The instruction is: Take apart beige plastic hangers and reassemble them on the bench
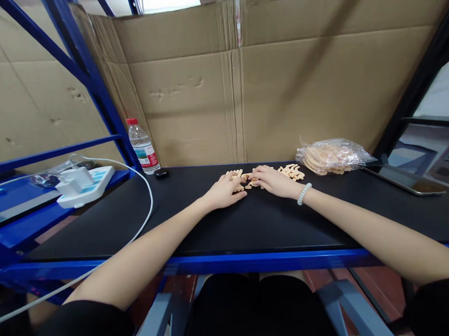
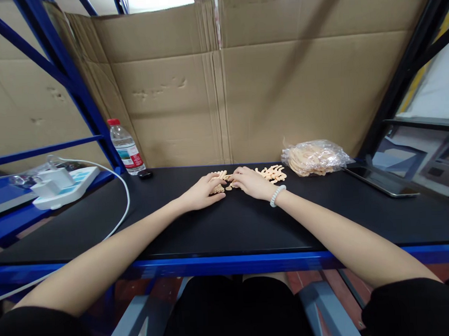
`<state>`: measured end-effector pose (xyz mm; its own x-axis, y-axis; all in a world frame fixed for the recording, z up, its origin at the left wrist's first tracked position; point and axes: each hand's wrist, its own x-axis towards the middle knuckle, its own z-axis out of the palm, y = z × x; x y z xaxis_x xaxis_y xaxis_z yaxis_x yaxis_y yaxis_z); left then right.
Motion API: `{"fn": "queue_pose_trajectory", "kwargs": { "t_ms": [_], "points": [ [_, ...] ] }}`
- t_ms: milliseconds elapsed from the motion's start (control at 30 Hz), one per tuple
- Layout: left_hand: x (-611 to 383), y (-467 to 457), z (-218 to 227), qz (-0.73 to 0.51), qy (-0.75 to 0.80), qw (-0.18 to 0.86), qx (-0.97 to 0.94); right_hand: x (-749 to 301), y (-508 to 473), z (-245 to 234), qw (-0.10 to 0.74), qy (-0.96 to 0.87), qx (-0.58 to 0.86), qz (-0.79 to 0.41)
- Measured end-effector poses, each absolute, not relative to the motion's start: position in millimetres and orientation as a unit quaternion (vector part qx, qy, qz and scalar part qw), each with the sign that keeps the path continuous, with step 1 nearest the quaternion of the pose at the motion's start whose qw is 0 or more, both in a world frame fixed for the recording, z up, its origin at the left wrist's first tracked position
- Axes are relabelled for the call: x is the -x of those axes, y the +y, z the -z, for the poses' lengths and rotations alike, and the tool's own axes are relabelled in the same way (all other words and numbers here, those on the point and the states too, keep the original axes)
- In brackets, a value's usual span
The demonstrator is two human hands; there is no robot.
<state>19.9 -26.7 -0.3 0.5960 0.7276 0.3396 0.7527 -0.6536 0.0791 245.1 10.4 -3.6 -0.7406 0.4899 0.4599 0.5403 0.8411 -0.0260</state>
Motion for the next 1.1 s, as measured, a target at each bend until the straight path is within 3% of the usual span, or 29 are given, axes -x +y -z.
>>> {"fn": "queue_pose_trajectory", "kwargs": {
  "t_ms": [300, 633, 933, 1100],
  "points": [
    [-20, -7, 15, 0.245, -0.371, 0.017, 0.896, -254, 0, -11, 0.282, -0.903, 0.313, 0.08],
    [-17, -3, 13, 0.251, -0.372, 0.018, 0.893, -278, -2, -32, 0.285, -0.893, 0.344, 0.06],
    [-17, 0, 15, 0.251, -0.405, 0.028, 0.879, -296, 4, -38, 0.195, -0.885, 0.422, 0.0],
    [-16, -1, 15, 0.254, -0.401, 0.026, 0.88, -286, -1, -25, 0.17, -0.905, 0.388, 0.043]
  ]
}}
